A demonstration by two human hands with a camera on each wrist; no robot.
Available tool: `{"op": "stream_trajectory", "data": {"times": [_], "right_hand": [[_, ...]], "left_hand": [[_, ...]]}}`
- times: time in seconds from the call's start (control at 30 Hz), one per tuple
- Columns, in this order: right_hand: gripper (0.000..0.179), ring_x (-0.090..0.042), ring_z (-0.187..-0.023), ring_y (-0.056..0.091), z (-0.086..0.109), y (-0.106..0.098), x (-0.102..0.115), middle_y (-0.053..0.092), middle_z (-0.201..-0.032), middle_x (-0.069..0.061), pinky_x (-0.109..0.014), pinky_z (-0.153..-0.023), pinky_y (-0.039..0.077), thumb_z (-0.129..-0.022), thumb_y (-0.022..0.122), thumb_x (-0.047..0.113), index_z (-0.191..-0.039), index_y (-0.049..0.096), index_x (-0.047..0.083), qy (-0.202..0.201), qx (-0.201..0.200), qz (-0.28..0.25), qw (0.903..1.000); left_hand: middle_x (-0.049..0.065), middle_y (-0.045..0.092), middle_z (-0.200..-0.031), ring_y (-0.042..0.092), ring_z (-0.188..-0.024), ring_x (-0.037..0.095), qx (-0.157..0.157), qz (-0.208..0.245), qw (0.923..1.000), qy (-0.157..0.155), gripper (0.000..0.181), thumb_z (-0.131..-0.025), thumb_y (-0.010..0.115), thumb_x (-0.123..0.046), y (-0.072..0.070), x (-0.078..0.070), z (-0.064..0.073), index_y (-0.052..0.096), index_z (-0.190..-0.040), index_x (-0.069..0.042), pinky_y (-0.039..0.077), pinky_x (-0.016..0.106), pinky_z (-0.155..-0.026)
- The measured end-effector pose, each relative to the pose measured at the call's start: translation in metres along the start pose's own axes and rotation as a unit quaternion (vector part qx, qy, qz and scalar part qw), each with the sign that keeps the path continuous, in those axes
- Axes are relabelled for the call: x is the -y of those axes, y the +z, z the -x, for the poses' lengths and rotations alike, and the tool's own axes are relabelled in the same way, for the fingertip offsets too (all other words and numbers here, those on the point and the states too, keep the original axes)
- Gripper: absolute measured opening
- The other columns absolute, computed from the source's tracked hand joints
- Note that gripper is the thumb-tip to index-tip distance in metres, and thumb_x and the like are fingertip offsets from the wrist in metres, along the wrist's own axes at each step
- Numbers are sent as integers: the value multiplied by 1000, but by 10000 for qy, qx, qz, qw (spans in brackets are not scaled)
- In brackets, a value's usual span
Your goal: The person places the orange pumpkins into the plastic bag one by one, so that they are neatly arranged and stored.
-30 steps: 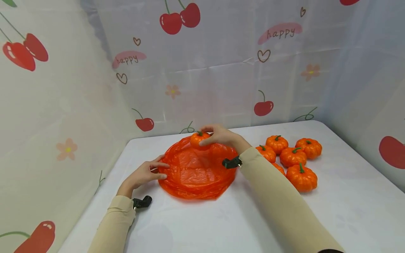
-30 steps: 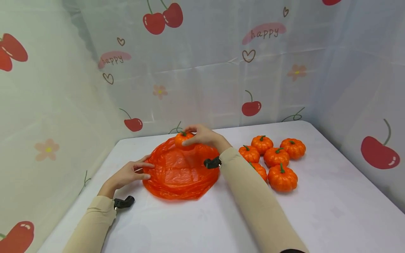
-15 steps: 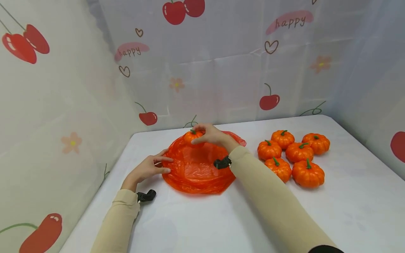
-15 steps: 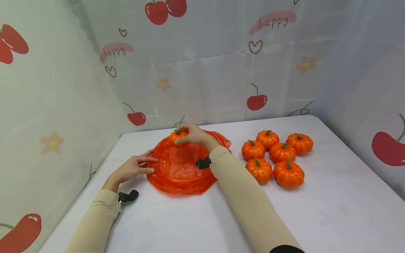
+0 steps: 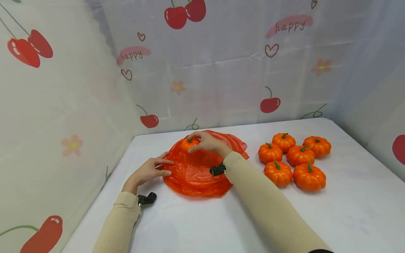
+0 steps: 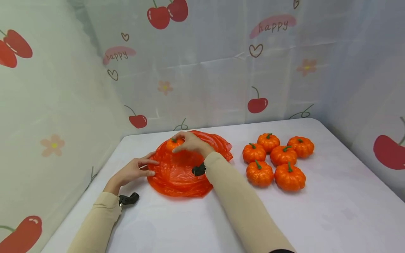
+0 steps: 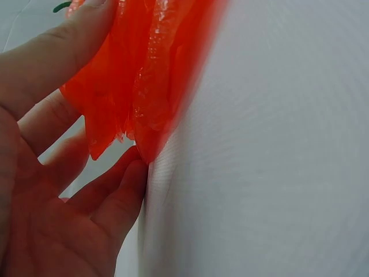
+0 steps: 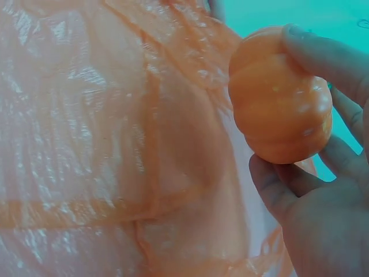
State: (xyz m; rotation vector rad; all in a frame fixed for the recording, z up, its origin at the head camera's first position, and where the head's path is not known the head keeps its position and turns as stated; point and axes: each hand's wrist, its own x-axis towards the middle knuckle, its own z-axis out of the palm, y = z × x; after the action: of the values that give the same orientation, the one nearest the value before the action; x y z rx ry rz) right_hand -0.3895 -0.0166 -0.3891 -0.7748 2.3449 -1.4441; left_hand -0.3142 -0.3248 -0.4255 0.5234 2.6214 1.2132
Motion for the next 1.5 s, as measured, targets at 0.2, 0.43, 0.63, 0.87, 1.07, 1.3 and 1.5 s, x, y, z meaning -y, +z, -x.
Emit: {"op": "stream_trajectory", "data": {"times": [0.2, 0.43, 0.63, 0.87, 1.07, 1.3, 1.5], "right_hand": [[45, -26, -132, 50, -5, 16, -1, 58, -140, 0, -48, -115, 46, -86, 85, 21, -126, 66, 25, 74, 23, 183, 9998], [45, -27, -130, 51, -12, 34, -8, 57, -140, -1, -48, -113, 49, -85, 86, 21, -125, 67, 28, 77, -270, 133, 9995], [46, -27, -129, 53, -16, 46, -17, 58, -142, 0, -48, -112, 49, -86, 86, 23, -128, 68, 29, -3, -394, 155, 9991], [51, -25, -133, 52, -16, 42, -14, 58, -145, 1, -48, -115, 48, -87, 84, 23, -134, 66, 30, -185, -410, 586, 9973], [54, -28, -143, 45, -12, 35, -8, 48, -158, 4, -51, -115, 47, -88, 83, 23, -138, 64, 32, -77, -285, 561, 9980], [49, -30, -147, 42, -6, 18, 1, 49, -158, 5, -55, -118, 43, -88, 83, 21, -134, 68, 25, -326, -244, 432, 9982], [50, -33, -145, 45, 5, 7, 7, 53, -153, 1, -56, -118, 41, -90, 81, 25, -137, 65, 20, -491, 62, 396, 9980]], "left_hand": [[3, 26, -172, 20, -158, 41, 25, 26, 9998, -172, 49, -87, 83, -37, -1, 2, 4, 72, -132, -20, 33, 61, -122], [5, 26, -171, 21, -158, 41, 8, -7, 9999, -117, 48, -87, 83, -37, -1, -1, 6, 72, -131, -21, 32, 61, -122], [6, 27, -171, 20, -158, 41, 30, -70, 9999, -128, 49, -86, 84, -37, -2, -4, 7, 72, -131, -21, 31, 62, -123], [6, 29, -170, 21, -159, 38, -17, -23, 10000, -34, 48, -85, 85, -36, -1, -6, 3, 73, -129, -21, 31, 61, -123], [5, 28, -171, 21, -158, 41, 27, -75, 9998, -175, 48, -86, 83, -38, 1, -5, 3, 73, -131, -22, 31, 62, -122], [6, 27, -171, 20, -158, 40, -1, -10, 9999, -121, 49, -87, 84, -35, 1, -5, 1, 72, -131, -19, 30, 62, -123], [6, 28, -171, 21, -158, 41, -13, -19, 10000, -67, 48, -86, 84, -37, 2, -2, 0, 73, -130, -21, 31, 61, -123]]}}
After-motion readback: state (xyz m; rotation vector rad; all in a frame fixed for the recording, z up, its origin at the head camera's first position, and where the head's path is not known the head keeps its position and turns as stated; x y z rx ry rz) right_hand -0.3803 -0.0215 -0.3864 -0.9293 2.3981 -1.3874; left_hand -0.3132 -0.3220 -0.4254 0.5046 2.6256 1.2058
